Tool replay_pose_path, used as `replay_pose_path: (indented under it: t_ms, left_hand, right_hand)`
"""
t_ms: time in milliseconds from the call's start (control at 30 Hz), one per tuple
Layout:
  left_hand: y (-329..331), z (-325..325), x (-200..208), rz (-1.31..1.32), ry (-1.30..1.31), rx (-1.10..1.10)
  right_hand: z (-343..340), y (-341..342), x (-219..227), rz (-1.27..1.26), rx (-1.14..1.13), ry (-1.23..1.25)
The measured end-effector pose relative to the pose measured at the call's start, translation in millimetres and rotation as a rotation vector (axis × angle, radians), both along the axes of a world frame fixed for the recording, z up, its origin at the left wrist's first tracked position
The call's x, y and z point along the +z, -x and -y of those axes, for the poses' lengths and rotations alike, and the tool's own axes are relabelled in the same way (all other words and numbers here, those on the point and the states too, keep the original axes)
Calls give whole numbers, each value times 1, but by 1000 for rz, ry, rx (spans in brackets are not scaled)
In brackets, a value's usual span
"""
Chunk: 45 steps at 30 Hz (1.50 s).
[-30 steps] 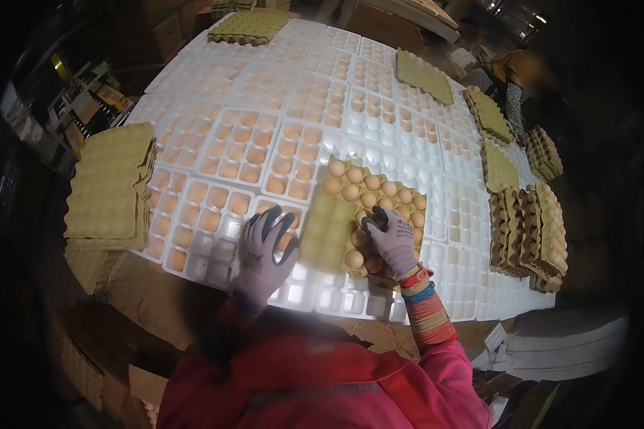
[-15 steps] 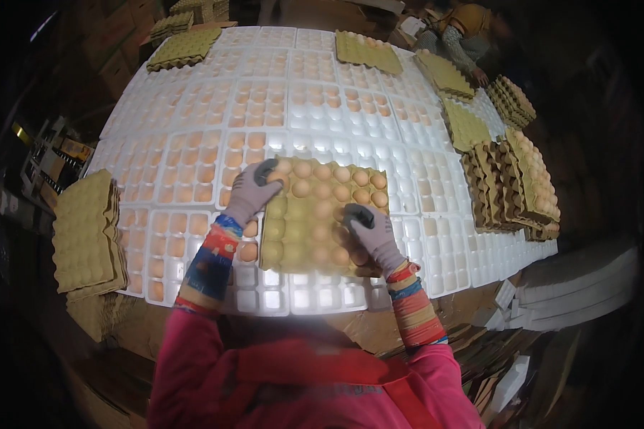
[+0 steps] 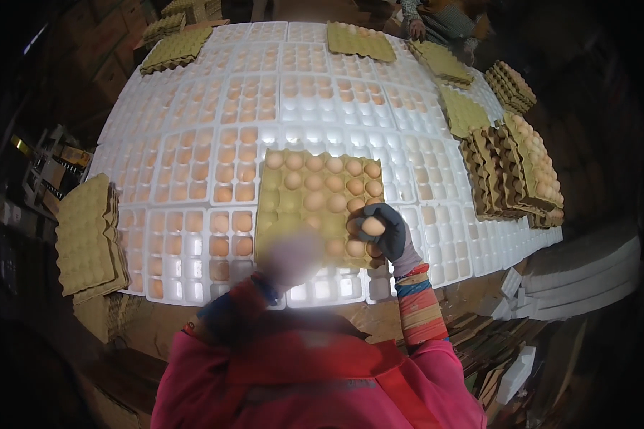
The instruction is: The person places eggs into egg cartons on a table in an industrial warehouse setting.
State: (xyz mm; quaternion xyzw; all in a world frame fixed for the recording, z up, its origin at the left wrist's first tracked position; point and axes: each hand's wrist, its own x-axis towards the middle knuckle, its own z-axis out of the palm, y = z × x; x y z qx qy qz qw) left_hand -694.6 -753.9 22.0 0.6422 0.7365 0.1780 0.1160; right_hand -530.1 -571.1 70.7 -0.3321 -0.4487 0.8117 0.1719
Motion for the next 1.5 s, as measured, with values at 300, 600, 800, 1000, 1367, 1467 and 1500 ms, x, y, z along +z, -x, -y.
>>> replay_pose_path:
  t_ms: [300,600,800,1000,1367,1467,1500]
  left_hand:
    - [45,-15,58,571,-140,136]
    - [18,-44,55,3,167,253]
    - [53,163,31,252,-206,756]
    - [90,205,-33,-107,61,1148]
    - [68,266,-8,1101,-676,1236]
    - [72,275,-30,1042,-922,1233]
    - [72,276,-37,827,-886,1232]
  right_hand:
    - [23,23,26,615,678,-1194]
    - [-2,65,18,829,399,-1694]
    - [-7,73,19,801,439,-1426]
    - [108,147,31,250,669,-1466]
    - [246,263,-15,255,986,-1539]
    - [273,277,-31,178,1314,-1684]
    - [271,276,-38,122,1192,-1616]
